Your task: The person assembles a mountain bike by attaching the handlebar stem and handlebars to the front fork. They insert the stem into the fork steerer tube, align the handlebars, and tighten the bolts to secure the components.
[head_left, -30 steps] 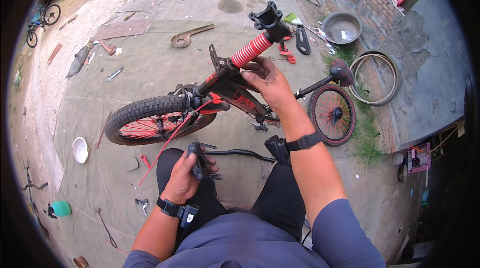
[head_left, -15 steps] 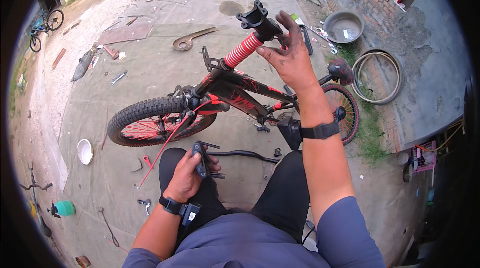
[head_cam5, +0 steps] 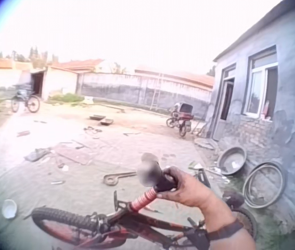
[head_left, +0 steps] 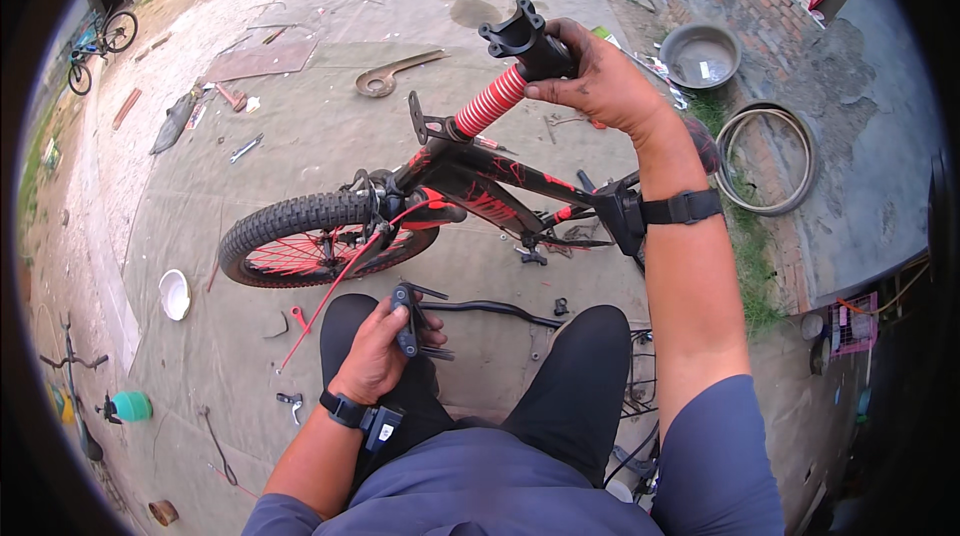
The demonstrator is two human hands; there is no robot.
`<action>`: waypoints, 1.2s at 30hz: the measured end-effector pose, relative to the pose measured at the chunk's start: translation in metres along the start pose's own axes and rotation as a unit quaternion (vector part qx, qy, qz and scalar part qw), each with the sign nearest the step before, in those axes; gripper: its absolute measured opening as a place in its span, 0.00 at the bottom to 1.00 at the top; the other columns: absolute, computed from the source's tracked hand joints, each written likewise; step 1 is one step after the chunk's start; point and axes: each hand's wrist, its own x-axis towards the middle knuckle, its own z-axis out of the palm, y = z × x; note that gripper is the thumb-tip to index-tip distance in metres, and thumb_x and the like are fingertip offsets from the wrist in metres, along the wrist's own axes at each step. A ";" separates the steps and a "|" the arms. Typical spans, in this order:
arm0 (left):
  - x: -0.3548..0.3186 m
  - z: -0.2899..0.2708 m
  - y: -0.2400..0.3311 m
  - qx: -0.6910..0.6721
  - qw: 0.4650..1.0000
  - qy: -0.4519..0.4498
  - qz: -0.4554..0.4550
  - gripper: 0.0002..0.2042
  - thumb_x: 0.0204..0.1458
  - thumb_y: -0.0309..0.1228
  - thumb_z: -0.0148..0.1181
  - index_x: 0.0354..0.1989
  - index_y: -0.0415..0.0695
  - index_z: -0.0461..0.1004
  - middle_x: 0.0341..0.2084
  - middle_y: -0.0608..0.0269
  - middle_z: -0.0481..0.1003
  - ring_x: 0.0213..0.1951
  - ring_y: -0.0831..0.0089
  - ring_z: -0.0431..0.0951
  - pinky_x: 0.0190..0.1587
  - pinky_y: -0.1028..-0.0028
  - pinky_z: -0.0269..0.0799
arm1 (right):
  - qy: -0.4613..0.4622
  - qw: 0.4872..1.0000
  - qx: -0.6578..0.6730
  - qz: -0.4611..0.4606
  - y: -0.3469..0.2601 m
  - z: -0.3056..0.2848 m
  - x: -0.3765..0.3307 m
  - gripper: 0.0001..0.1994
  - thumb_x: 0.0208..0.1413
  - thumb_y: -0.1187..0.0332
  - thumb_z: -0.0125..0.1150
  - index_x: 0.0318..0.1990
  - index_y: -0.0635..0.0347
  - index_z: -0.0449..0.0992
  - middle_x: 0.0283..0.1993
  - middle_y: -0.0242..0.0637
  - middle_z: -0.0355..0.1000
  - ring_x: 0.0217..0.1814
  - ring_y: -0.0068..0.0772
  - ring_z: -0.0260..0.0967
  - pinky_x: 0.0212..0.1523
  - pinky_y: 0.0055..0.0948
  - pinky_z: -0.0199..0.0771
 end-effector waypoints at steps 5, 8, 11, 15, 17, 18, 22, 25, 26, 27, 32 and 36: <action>0.001 0.003 -0.001 -0.006 1.000 0.004 -0.005 0.19 0.68 0.38 0.53 0.61 0.39 0.66 0.44 0.46 0.78 0.44 0.56 0.83 0.53 0.57 0.78 | 0.000 1.000 -0.025 0.018 -0.010 -0.003 0.001 0.28 0.47 0.71 0.81 0.54 0.65 0.72 0.46 0.35 0.78 0.48 0.24 0.73 0.55 0.28 0.76; 0.001 0.003 -0.001 -0.005 1.000 0.005 -0.004 0.19 0.68 0.38 0.54 0.61 0.39 0.66 0.44 0.47 0.78 0.44 0.56 0.83 0.53 0.57 0.78 | -0.004 0.998 -0.011 0.057 -0.016 -0.002 -0.001 0.29 0.47 0.72 0.81 0.56 0.65 0.72 0.47 0.35 0.78 0.49 0.25 0.74 0.55 0.28 0.76; 0.001 0.003 -0.001 -0.005 1.000 0.002 -0.001 0.19 0.67 0.39 0.55 0.60 0.40 0.66 0.44 0.47 0.78 0.44 0.57 0.83 0.53 0.58 0.78 | 0.009 0.997 0.024 0.076 -0.022 -0.001 -0.004 0.30 0.47 0.72 0.81 0.57 0.65 0.72 0.48 0.35 0.78 0.50 0.26 0.74 0.55 0.28 0.76; 0.001 0.004 0.000 -0.002 1.000 -0.001 -0.002 0.20 0.67 0.39 0.55 0.60 0.40 0.66 0.43 0.48 0.78 0.44 0.57 0.83 0.53 0.58 0.78 | 0.009 0.997 0.048 0.067 -0.018 -0.001 -0.003 0.33 0.46 0.73 0.82 0.59 0.66 0.71 0.49 0.36 0.78 0.51 0.26 0.74 0.55 0.28 0.76; 0.002 0.003 0.000 -0.001 1.000 0.000 -0.002 0.20 0.67 0.39 0.55 0.60 0.40 0.66 0.43 0.48 0.78 0.44 0.57 0.83 0.53 0.58 0.78 | 0.009 0.998 0.004 0.063 -0.021 0.001 -0.001 0.33 0.45 0.73 0.83 0.59 0.66 0.71 0.49 0.36 0.78 0.51 0.26 0.74 0.56 0.27 0.77; 0.002 0.003 -0.001 0.000 1.000 0.002 -0.001 0.20 0.67 0.40 0.55 0.60 0.40 0.66 0.43 0.47 0.78 0.44 0.56 0.83 0.52 0.58 0.78 | 0.008 0.998 -0.012 0.064 -0.021 0.002 0.000 0.34 0.44 0.73 0.83 0.59 0.66 0.71 0.49 0.36 0.77 0.51 0.26 0.74 0.56 0.27 0.77; 0.003 0.003 -0.003 0.003 1.000 0.001 0.001 0.21 0.67 0.41 0.56 0.60 0.40 0.67 0.44 0.45 0.79 0.44 0.54 0.83 0.51 0.59 0.78 | 0.020 0.999 0.007 0.047 -0.011 0.000 0.002 0.36 0.43 0.73 0.84 0.60 0.66 0.70 0.49 0.36 0.77 0.51 0.25 0.74 0.55 0.27 0.77; 0.002 0.001 -0.002 0.001 1.000 0.000 0.000 0.21 0.67 0.41 0.56 0.60 0.40 0.67 0.44 0.45 0.79 0.44 0.54 0.82 0.51 0.59 0.78 | 0.013 0.999 0.020 0.035 0.000 0.002 0.004 0.36 0.43 0.72 0.84 0.60 0.66 0.69 0.49 0.37 0.77 0.51 0.25 0.74 0.55 0.27 0.77; 0.002 0.001 -0.002 0.000 1.000 0.000 0.000 0.21 0.67 0.41 0.56 0.60 0.40 0.67 0.44 0.45 0.79 0.44 0.54 0.82 0.51 0.58 0.78 | 0.007 0.999 0.019 0.037 0.001 0.003 0.004 0.36 0.43 0.72 0.84 0.60 0.66 0.69 0.49 0.37 0.77 0.51 0.25 0.74 0.56 0.28 0.77; 0.003 0.001 -0.002 0.001 1.000 0.001 -0.001 0.21 0.67 0.41 0.56 0.60 0.40 0.67 0.44 0.45 0.79 0.44 0.54 0.82 0.51 0.58 0.78 | 0.009 0.999 0.022 0.032 0.003 0.004 0.005 0.37 0.43 0.72 0.84 0.61 0.66 0.69 0.49 0.37 0.77 0.51 0.26 0.75 0.56 0.28 0.77; 0.003 0.003 0.000 0.002 1.000 -0.003 -0.009 0.21 0.67 0.38 0.55 0.61 0.39 0.64 0.45 0.47 0.78 0.45 0.57 0.82 0.54 0.58 0.77 | 0.044 0.994 0.101 0.000 -0.001 0.004 -0.006 0.37 0.45 0.70 0.83 0.62 0.65 0.68 0.48 0.41 0.79 0.52 0.29 0.77 0.54 0.30 0.79; 0.001 0.017 0.007 0.044 0.998 0.027 0.021 0.21 0.65 0.30 0.55 0.63 0.36 0.61 0.50 0.47 0.76 0.49 0.58 0.81 0.57 0.59 0.75 | 0.140 0.983 0.096 0.073 0.000 0.013 -0.038 0.31 0.57 0.61 0.75 0.63 0.65 0.68 0.49 0.38 0.78 0.46 0.28 0.77 0.44 0.27 0.78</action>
